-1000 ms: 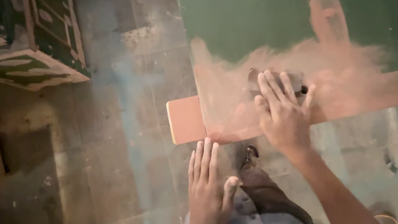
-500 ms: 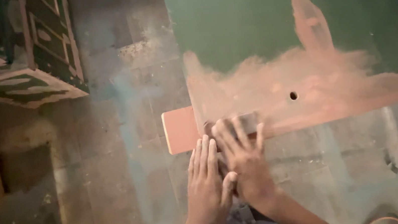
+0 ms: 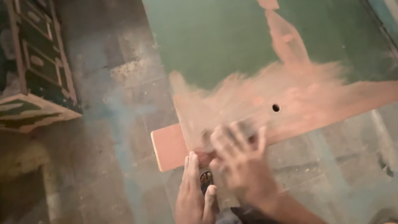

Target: The person sands a large green wooden panel with a reddish-brown surface using a sanding block. They move the block back and forth across the surface, focusing on different areas to smooth the wood.

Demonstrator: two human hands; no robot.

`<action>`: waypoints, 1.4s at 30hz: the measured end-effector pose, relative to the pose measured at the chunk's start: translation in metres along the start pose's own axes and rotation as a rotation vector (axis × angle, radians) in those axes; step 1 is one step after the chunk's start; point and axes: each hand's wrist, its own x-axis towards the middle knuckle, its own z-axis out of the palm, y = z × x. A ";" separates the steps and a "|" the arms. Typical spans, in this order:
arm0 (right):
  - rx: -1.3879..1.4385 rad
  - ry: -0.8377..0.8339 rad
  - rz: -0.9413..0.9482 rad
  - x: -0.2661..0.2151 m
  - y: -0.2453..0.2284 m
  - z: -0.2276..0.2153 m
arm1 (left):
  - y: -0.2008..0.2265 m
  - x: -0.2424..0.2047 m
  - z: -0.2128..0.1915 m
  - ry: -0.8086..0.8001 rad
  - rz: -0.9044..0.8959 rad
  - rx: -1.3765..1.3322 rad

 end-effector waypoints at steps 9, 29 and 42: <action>0.139 -0.011 -0.198 -0.012 -0.011 -0.011 | -0.012 0.001 0.018 0.126 0.085 0.060; 0.122 0.056 0.057 -0.003 0.037 -0.016 | -0.018 0.008 0.027 0.225 0.019 0.255; 0.234 -0.057 -0.117 -0.039 0.037 0.005 | -0.053 0.012 0.062 0.360 -0.096 0.328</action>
